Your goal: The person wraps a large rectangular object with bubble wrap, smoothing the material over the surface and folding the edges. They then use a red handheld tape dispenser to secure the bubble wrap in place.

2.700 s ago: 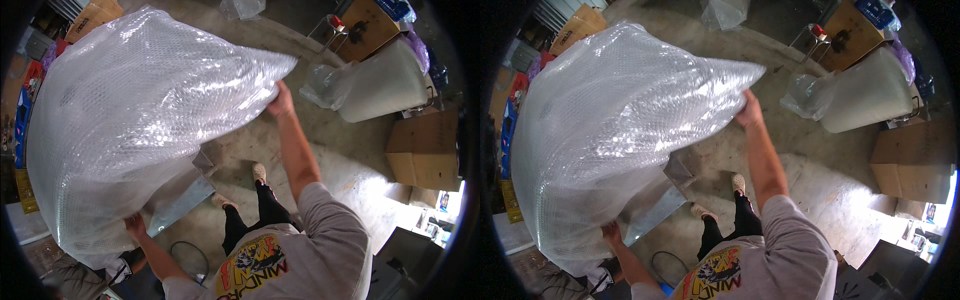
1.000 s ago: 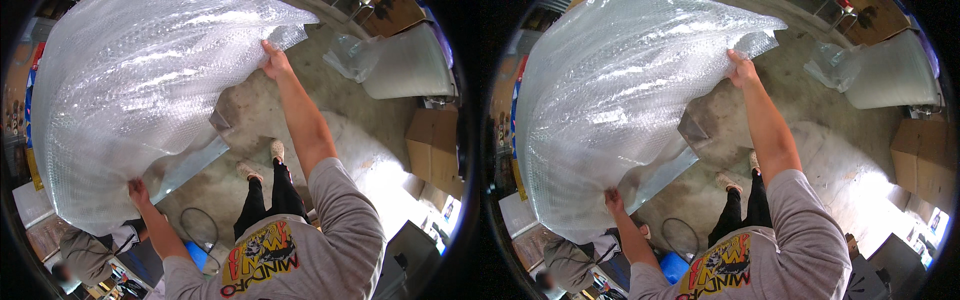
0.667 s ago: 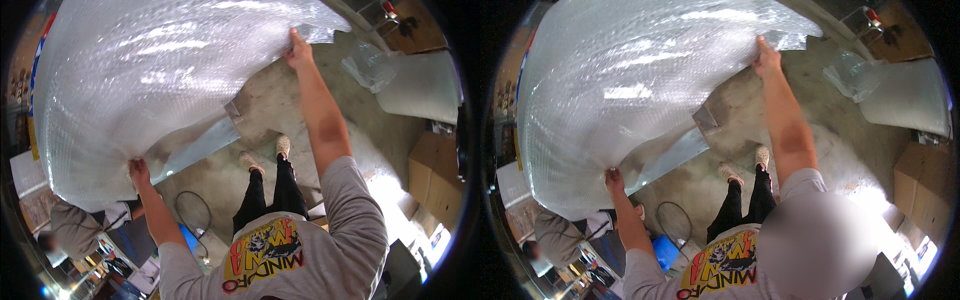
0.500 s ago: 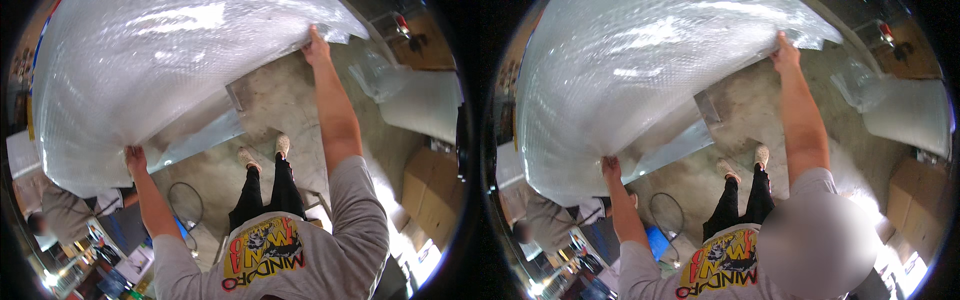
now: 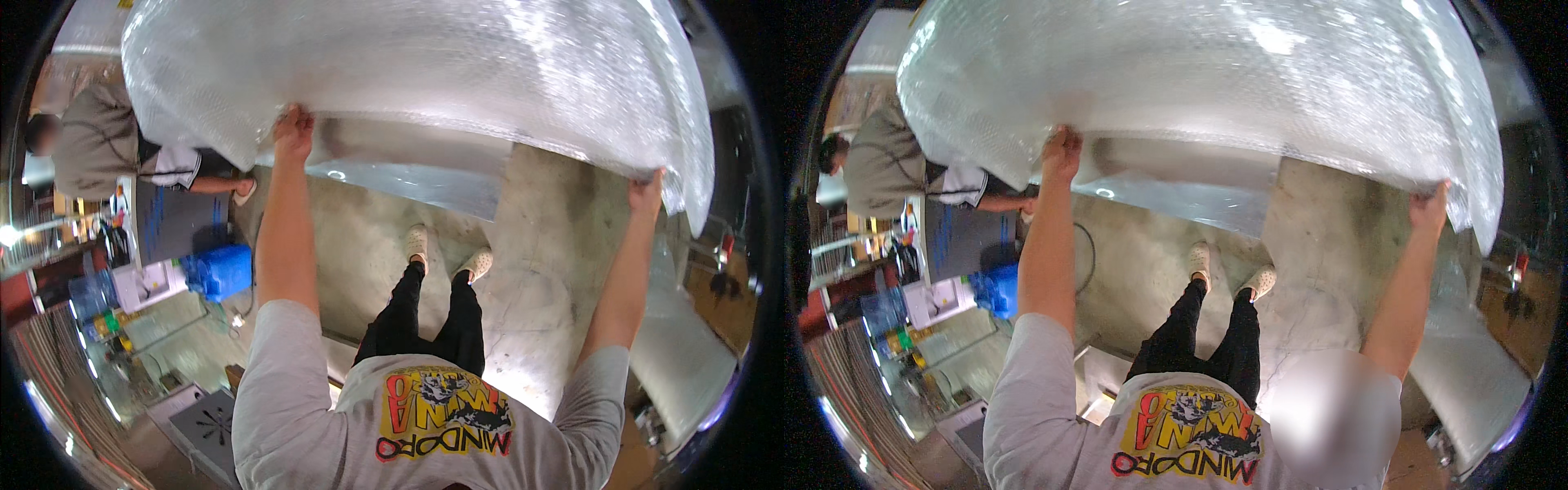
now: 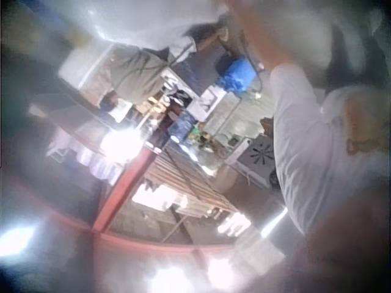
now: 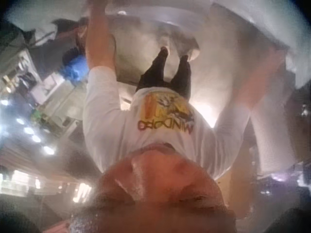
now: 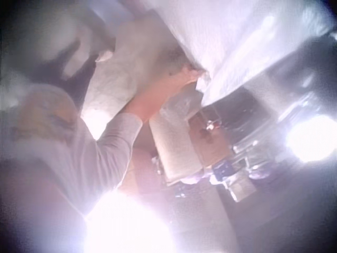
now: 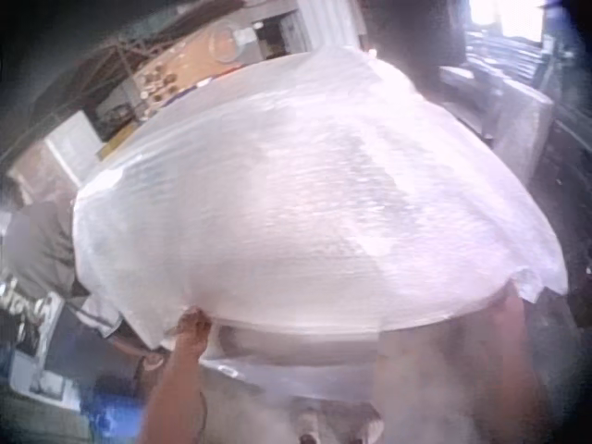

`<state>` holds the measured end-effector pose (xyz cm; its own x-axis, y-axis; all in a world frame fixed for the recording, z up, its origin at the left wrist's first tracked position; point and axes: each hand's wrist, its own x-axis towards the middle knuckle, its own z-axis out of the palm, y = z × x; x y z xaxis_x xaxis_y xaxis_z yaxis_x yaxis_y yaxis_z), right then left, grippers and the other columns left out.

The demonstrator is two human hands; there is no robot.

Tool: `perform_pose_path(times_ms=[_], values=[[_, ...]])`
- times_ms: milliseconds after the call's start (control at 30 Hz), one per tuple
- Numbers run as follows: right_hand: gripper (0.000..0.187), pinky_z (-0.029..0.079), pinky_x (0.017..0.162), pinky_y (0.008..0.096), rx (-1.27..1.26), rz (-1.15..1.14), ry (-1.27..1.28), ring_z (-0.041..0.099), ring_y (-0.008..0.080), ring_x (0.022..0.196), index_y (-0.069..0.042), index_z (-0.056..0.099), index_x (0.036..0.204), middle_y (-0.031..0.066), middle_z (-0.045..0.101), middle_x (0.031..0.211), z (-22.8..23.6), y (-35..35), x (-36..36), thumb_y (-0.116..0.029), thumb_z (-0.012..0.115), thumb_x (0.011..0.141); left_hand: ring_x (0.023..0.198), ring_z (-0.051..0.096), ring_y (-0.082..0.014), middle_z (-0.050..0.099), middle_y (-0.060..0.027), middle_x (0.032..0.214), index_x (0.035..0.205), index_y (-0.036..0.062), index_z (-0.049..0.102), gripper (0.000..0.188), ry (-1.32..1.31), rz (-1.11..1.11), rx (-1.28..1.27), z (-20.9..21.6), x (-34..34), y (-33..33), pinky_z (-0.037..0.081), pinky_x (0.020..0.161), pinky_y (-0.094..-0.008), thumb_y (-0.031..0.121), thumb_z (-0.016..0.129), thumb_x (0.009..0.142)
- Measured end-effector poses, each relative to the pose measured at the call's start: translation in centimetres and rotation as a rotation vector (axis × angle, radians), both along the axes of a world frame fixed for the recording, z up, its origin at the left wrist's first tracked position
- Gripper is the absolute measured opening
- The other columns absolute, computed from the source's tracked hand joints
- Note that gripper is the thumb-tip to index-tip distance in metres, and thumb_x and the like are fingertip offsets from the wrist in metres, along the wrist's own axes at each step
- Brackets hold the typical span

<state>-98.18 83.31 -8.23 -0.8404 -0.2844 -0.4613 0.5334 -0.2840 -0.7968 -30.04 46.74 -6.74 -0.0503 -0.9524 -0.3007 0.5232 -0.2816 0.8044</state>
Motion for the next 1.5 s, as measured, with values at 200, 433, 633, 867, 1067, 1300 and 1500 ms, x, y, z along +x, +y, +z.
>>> perform_pose_path(times_ms=[200, 433, 633, 867, 1067, 1300, 1500], values=[[0.054, 0.042, 0.099, 0.0423, 0.084, 0.054, 0.065, 0.043, 0.0277, 0.124, -0.011, 0.038, 0.139, 0.0073, 0.042, 0.141, -0.1, -0.1, -0.8, -0.045, 0.043, 0.099, 0.076, 0.060, -0.0188, 0.060, -0.0031, 0.080, 0.088, 0.0099, 0.059, 0.005, 0.103, 0.108, 0.047, -0.4, -1.3, 0.6, 0.053, 0.069, -0.0359, 0.007, 0.061, 0.090], [0.114, 0.038, 0.099, 0.0492, -0.072, 0.050, -0.048, 0.045, 0.0357, 0.118, -0.002, -0.007, 0.149, 0.0228, 0.040, 0.137, 0.8, 1.6, 8.5, -0.071, 0.053, 0.080, 0.077, 0.061, -0.0180, 0.062, -0.0024, 0.082, 0.088, 0.0104, 0.059, 0.010, 0.140, 0.139, 0.088, -0.3, -2.1, 1.1, 0.054, 0.070, -0.0345, 0.008, 0.068, 0.086], [0.025, 0.048, 0.073, 0.0386, -0.201, 0.650, -0.052, 0.059, 0.0205, 0.084, -0.009, 0.061, 0.103, 0.0064, 0.064, 0.099, 1.4, -6.3, 36.1, -0.031, 0.058, 0.093, 0.078, 0.061, -0.0179, 0.062, -0.0036, 0.086, 0.093, 0.0097, 0.058, 0.012, 0.221, 0.112, 0.080, -1.3, -2.7, 1.6, 0.053, 0.070, -0.0341, 0.009, 0.068, 0.086], [0.052, 0.042, 0.096, 0.0463, -0.267, 0.710, -0.515, 0.050, 0.0298, 0.115, -0.010, 0.047, 0.127, 0.0117, 0.051, 0.128, 3.8, -30.0, 59.0, -0.047, 0.058, 0.091, 0.092, 0.058, -0.0173, 0.061, -0.0061, 0.097, 0.100, 0.0061, 0.061, 0.023, 0.174, -0.398, 0.304, -1.2, 0.4, 0.1, 0.049, 0.080, -0.0345, 0.025, 0.065, 0.089], [0.045, 0.032, 0.102, 0.0571, -0.138, 0.520, -0.380, 0.044, 0.0297, 0.120, -0.018, 0.048, 0.128, 0.0082, 0.049, 0.126, 3.3, -32.3, 60.1, -0.048, 0.052, 0.094, 0.116, 0.051, -0.0240, 0.055, -0.0099, 0.126, 0.123, 0.0140, 0.057, 0.048, -0.065, -0.394, -0.068, -1.2, 10.5, -0.2, 0.042, 0.096, -0.0452, 0.036, 0.070, 0.083], [0.046, 0.028, 0.103, 0.0594, -0.133, 0.499, -0.279, 0.037, 0.0310, 0.127, -0.014, 0.045, 0.132, 0.0085, 0.040, 0.140, 4.1, -32.9, 61.4, -0.044, 0.044, 0.098, 0.103, 0.055, -0.0238, 0.057, -0.0055, 0.123, 0.123, 0.0180, 0.054, 0.046, 0.997, -0.098, 0.100, -3.4, 27.5, -6.8, 0.040, 0.092, -0.0446, 0.039, 0.068, 0.084], [0.044, 0.027, 0.103, 0.0606, -0.123, 0.426, -0.303, 0.039, 0.0291, 0.126, -0.016, 0.049, 0.128, 0.0083, 0.045, 0.136, 3.5, -33.2, 61.2, -0.044, 0.048, 0.095, 0.094, 0.056, -0.0219, 0.059, -0.0026, 0.108, 0.106, 0.0152, 0.060, 0.028, 0.728, -0.013, 0.129, -3.4, 31.2, -13.0, 0.044, 0.084, -0.0392, 0.031, 0.070, 0.085]])
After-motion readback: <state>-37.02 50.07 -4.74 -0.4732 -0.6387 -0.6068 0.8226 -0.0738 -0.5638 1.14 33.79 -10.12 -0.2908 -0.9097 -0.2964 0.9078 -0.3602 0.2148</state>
